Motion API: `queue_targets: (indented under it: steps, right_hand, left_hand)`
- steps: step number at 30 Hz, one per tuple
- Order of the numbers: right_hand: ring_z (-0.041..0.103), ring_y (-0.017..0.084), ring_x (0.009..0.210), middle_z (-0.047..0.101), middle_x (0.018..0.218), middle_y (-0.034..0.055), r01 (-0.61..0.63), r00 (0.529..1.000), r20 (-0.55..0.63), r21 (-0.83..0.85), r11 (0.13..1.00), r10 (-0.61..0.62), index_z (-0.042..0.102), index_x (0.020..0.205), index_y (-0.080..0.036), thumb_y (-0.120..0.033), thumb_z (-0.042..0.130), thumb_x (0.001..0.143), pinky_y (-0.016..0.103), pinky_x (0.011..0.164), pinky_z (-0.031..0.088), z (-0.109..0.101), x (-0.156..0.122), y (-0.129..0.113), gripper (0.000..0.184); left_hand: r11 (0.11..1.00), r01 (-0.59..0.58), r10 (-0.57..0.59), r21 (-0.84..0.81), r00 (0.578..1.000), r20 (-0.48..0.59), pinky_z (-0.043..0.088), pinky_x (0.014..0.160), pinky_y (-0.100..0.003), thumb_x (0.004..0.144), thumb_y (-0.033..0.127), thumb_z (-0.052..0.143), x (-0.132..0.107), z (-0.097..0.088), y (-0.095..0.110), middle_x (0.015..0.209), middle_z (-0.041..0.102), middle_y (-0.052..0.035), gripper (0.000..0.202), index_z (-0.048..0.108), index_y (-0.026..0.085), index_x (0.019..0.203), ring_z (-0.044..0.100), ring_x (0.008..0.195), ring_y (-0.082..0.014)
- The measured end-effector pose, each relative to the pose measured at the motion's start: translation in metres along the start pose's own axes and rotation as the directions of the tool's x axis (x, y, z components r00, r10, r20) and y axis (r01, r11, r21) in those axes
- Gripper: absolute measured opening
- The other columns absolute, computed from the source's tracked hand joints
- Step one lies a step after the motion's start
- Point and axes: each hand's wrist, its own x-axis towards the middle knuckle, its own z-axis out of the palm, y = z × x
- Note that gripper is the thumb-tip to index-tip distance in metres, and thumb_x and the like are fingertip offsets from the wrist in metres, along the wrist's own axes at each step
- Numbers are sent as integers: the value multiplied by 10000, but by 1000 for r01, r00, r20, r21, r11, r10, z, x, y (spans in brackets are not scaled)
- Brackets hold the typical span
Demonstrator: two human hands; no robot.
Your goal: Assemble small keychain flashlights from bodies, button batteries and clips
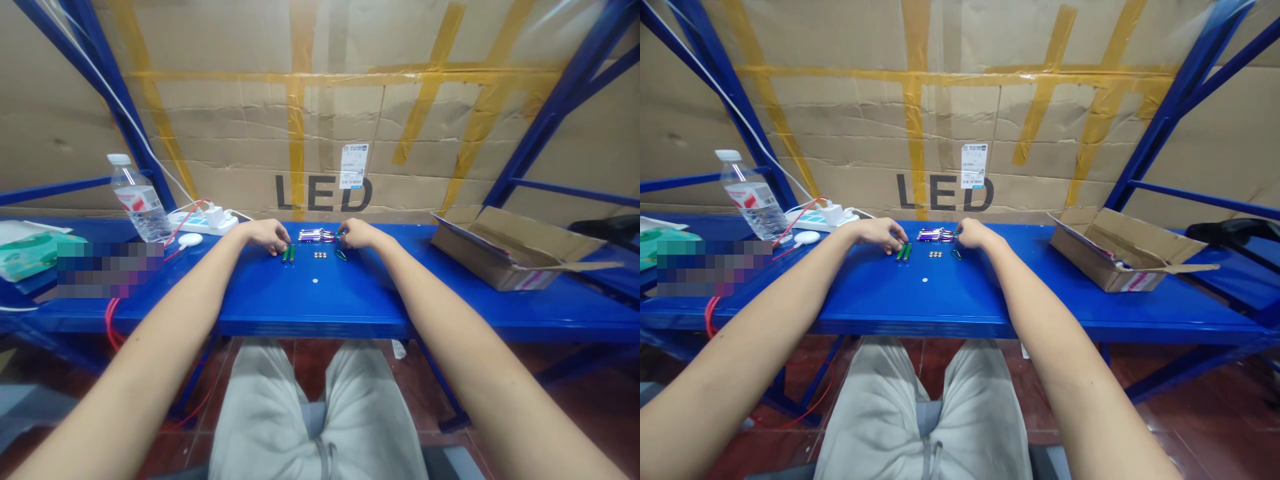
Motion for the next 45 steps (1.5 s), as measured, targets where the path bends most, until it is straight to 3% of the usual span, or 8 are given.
queue_targets:
  steps: [15, 20, 24, 30, 45]
  right_hand:
    - [680, 219, 704, 745, 855, 125, 8, 1000, 29, 6, 1000, -8, 703, 1151, -114, -105, 629, 830, 314, 662, 533, -2, -3, 0, 330]
    - [676, 208, 839, 748, 907, 109, 42, 998, -53, -30, 999, -43, 663, 1260, -109, -114, 599, 857, 281, 793, 504, -1, -2, -4, 408]
    - [656, 202, 896, 743, 997, 118, 124, 985, -118, -16, 992, -125, 647, 1291, -108, -116, 540, 895, 278, 843, 477, 1, -4, -10, 410]
    - [642, 200, 858, 727, 1006, 123, 149, 984, -95, -17, 989, -150, 653, 1276, -98, -111, 560, 880, 289, 821, 469, 3, -5, -13, 407]
    - [651, 206, 865, 730, 1047, 132, 152, 986, -70, -29, 988, -153, 647, 1285, -106, -130, 566, 873, 291, 814, 477, 4, -1, -7, 420]
  left_hand:
    - [999, 41, -41, -24, 999, -21, 544, 671, -282, 576, 153, 767, -2, 2, 6, 755, 751, -69, 408, 720, 152, 981, 720, 737, -219]
    - [989, 4, 6, 146, 998, -69, 550, 701, -256, 661, 169, 733, 3, -1, 3, 760, 751, -49, 328, 732, 146, 988, 709, 744, -186]
    - [985, -64, 80, 159, 992, -99, 554, 720, -266, 709, 154, 710, 8, 2, 1, 790, 752, -52, 253, 751, 144, 959, 699, 758, -179]
    - [975, -131, 149, 181, 985, -91, 551, 750, -295, 742, 167, 696, 12, 4, -2, 839, 769, -58, 224, 784, 168, 949, 681, 759, -174]
    - [945, -156, 186, 286, 979, -80, 516, 751, -286, 742, 195, 649, 10, 3, 3, 955, 788, -58, 323, 804, 185, 1025, 666, 771, -179]
